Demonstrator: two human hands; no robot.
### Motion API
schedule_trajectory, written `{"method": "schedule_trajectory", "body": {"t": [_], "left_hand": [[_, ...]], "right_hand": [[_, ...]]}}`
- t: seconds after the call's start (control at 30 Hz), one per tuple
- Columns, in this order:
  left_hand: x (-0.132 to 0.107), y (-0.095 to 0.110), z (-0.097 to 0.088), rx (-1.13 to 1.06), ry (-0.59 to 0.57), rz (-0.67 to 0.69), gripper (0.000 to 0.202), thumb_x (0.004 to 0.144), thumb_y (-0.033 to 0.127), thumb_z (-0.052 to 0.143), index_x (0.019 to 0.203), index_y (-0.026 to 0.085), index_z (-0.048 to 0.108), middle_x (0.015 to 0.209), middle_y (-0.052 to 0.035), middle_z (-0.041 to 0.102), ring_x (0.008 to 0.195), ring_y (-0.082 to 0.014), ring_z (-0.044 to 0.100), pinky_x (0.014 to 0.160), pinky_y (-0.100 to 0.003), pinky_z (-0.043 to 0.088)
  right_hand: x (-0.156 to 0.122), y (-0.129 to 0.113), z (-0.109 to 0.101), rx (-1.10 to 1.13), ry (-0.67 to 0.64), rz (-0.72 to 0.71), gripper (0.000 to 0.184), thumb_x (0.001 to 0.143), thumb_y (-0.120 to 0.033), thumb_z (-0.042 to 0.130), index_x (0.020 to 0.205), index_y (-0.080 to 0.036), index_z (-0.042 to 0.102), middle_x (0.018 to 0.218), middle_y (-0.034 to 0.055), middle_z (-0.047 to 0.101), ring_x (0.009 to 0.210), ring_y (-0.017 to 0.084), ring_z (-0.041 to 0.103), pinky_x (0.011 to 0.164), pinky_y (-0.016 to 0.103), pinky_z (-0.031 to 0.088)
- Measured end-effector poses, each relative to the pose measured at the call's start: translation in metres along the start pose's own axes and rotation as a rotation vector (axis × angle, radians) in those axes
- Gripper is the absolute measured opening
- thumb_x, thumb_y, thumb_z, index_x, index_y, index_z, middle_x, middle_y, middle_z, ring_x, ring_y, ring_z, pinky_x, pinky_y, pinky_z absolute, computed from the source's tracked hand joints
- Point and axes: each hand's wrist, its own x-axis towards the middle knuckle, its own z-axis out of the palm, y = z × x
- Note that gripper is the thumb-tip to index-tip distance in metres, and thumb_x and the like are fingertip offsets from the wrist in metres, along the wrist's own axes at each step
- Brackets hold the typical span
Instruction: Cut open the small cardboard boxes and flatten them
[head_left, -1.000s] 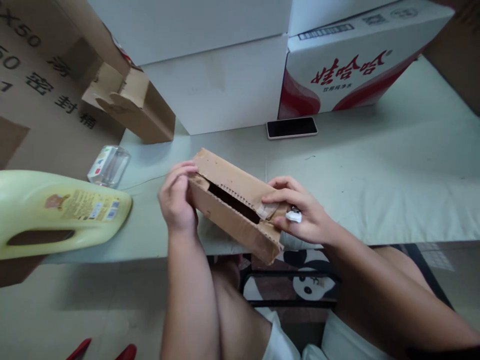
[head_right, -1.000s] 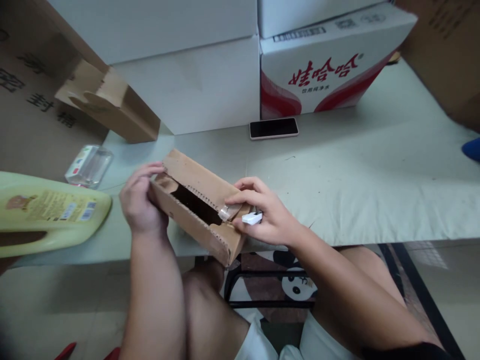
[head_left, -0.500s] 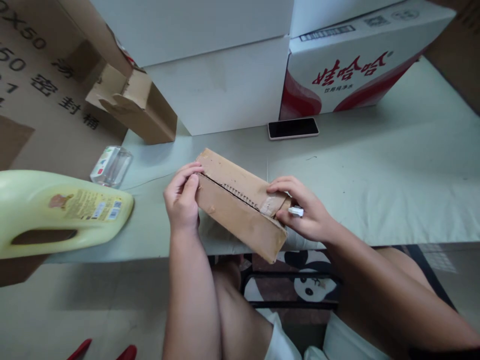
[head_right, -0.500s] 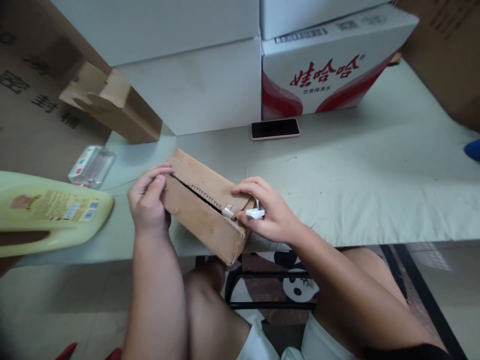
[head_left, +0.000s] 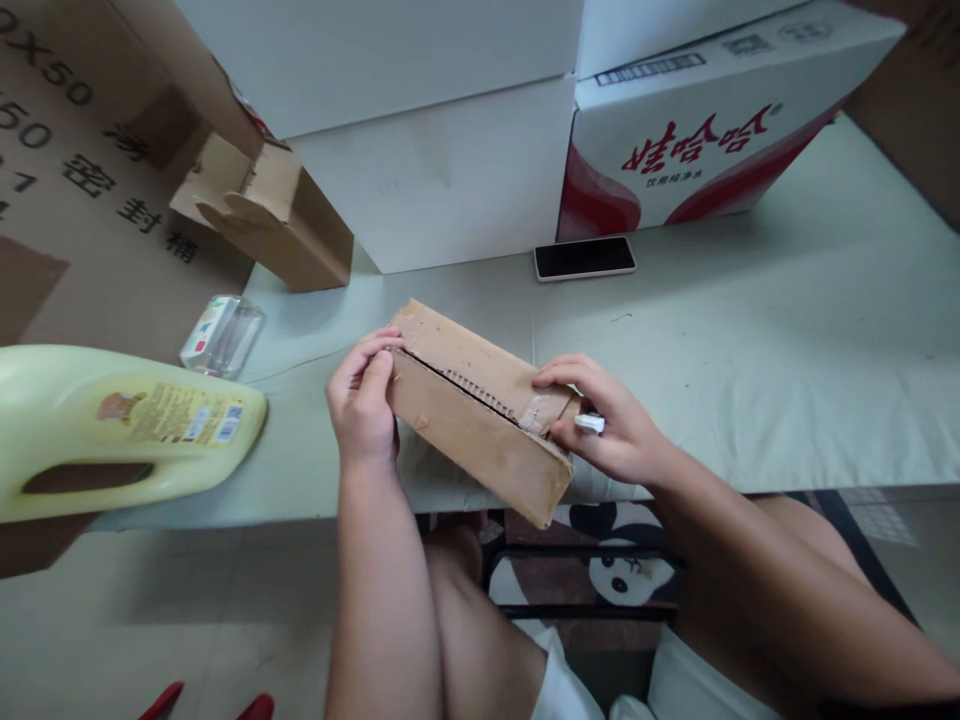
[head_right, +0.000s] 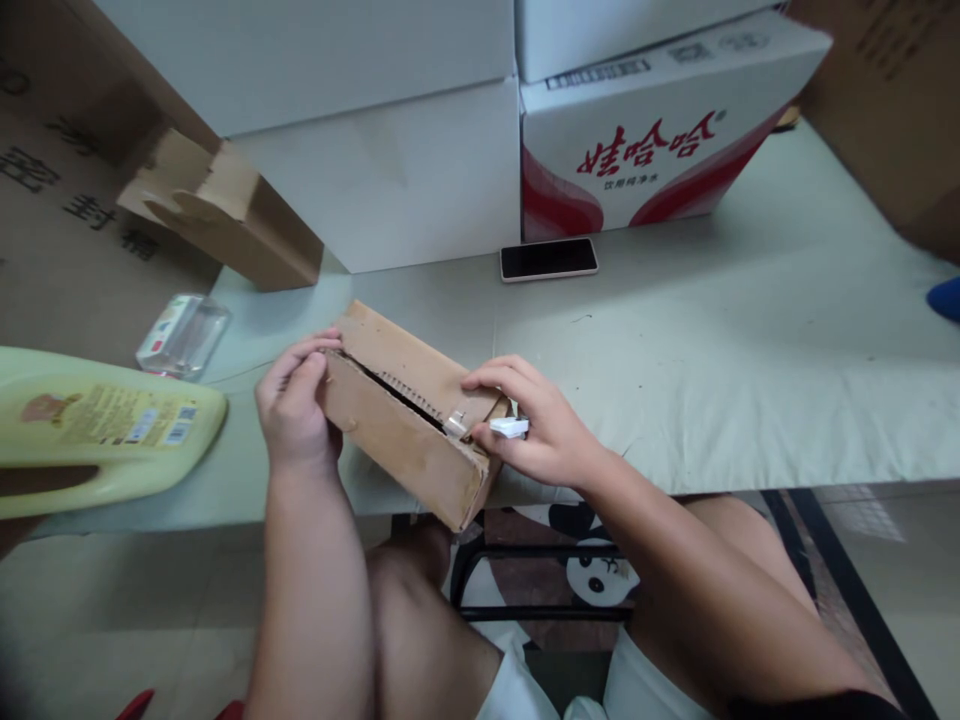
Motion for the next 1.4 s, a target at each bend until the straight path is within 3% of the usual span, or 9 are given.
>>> {"method": "schedule_trajectory", "body": {"t": [1.4], "left_hand": [[-0.0008, -0.0004, 0.0059, -0.034, 0.057, -0.009, 0.014, 0.078, 0.019, 0.056, 0.074, 0.021, 0.069, 0.093, -0.0034, 0.072, 0.103, -0.0217, 0.066, 0.1, -0.041, 0.045]], "right_hand": [[-0.0005, 0.0043, 0.0071, 0.004, 0.056, 0.011, 0.027, 0.092, -0.045, 0.056, 0.113, -0.026, 0.056, 0.107, 0.0078, 0.061, 0.098, 0.023, 0.058, 0.083, 0.04, 0.05]]}}
